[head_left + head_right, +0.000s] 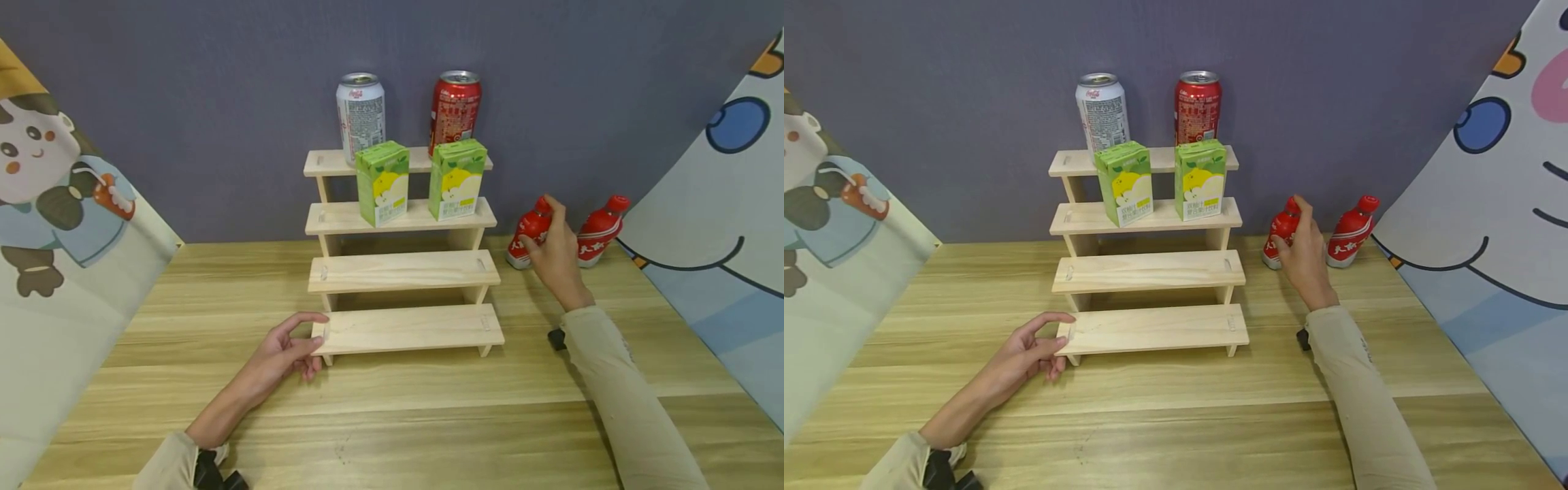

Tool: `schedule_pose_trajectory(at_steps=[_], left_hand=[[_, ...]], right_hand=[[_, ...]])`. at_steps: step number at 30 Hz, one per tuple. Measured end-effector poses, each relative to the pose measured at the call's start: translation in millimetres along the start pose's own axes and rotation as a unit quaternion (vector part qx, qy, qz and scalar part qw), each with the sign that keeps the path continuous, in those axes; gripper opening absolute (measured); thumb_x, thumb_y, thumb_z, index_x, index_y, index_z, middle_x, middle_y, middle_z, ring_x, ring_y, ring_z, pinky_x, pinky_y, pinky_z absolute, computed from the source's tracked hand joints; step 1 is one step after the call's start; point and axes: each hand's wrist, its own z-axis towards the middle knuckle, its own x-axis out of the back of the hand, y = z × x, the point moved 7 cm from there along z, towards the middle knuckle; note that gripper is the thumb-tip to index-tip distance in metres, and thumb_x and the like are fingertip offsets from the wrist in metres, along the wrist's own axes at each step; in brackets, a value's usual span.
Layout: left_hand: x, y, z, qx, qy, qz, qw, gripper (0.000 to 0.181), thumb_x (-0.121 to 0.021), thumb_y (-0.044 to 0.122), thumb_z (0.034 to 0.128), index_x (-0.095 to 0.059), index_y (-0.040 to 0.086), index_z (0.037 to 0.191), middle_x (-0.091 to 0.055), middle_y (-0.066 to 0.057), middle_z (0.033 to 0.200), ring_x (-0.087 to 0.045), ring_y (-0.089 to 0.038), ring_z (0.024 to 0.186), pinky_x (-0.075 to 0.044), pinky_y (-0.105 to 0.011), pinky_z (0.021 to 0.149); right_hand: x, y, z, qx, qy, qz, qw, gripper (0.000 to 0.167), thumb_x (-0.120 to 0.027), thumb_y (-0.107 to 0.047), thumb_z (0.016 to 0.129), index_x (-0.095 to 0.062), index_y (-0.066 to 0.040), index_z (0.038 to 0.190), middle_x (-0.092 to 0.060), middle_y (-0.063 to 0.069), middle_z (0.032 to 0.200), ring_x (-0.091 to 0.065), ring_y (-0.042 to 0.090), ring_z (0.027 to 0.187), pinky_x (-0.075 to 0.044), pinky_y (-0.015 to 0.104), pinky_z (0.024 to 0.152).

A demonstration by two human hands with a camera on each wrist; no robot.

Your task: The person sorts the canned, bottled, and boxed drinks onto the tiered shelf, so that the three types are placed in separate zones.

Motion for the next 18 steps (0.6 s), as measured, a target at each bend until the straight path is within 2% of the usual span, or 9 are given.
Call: schedule_pose_trajectory(at_steps=[18], left_hand=[[0.1,-0.7,-0.7,0.007,-0.001,0.003,1.0000,0.044,-0.056,0.012,0.1027,-0.041,0.002,0.144,-0.072,-0.008,0.075,-0.064,-0.016,0.061,-0.057,-0.032,0.056]], right_hand=[[1.8,-2.3,-0.2,-0.006,-0.012,-0.002,0.9999,0.084,-0.076,0.004,0.084,-0.028,-0.011,0.152,-0.056,0.034,0.128,-0.058,0.053,0.107,-0.048,0.066,0.091]])
